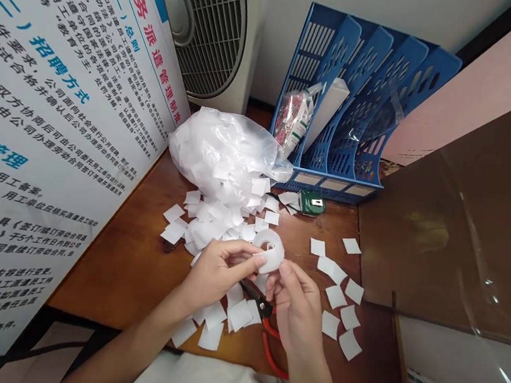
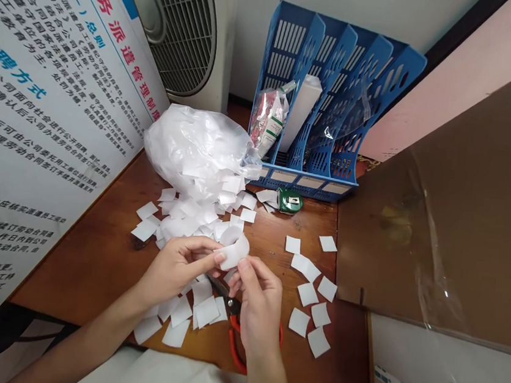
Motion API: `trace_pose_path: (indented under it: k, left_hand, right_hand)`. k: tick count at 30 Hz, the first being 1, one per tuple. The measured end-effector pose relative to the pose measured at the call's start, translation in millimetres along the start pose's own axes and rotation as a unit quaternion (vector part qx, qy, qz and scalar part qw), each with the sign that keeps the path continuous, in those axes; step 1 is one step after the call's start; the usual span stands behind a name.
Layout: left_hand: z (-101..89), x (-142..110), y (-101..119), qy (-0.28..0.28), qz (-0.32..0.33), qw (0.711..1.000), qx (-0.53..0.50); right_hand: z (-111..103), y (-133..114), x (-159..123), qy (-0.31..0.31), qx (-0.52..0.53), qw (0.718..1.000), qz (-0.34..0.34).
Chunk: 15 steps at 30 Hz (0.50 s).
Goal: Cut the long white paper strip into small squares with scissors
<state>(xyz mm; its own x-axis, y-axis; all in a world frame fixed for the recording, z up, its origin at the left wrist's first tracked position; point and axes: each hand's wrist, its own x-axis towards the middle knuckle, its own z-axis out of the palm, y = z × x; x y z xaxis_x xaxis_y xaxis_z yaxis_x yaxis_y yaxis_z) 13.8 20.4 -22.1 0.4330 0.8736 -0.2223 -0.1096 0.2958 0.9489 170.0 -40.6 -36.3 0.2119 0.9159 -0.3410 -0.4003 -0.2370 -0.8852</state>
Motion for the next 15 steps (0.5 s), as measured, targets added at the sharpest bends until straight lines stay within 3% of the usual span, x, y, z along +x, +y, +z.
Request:
trace_pose_path:
  k: [6,10,11,13,15]
  left_hand:
    - [3.1,2.1,3.3,0.028,-0.043,0.999,0.003]
    - [-3.1,3.8,0.5,0.046,-0.045,0.998,0.029]
    - [-6.0,4.1,-0.7,0.055,-0.043,0.997,0.043]
    - [-12.4,4.4,-3.1,0.079,-0.049,0.993,0.070]
    - [-18.5,4.9,-5.2,0.097,-0.060,0.989,0.097]
  right_hand:
    - [1.5,0.8,4.2,0.030,-0.076,0.994,-0.068]
    - [-16.3,-19.4,-11.5,0.012,-0.204,0.975,-0.082]
    - [-25.3,-25.7,-19.6,-0.012,-0.296,0.950,-0.095]
    - [-46.7,-33.2,-38.0,-0.092,-0.475,0.869,-0.101]
    - [-67.5,-29.4,-55.5,-0.142,-0.581,0.795,-0.095]
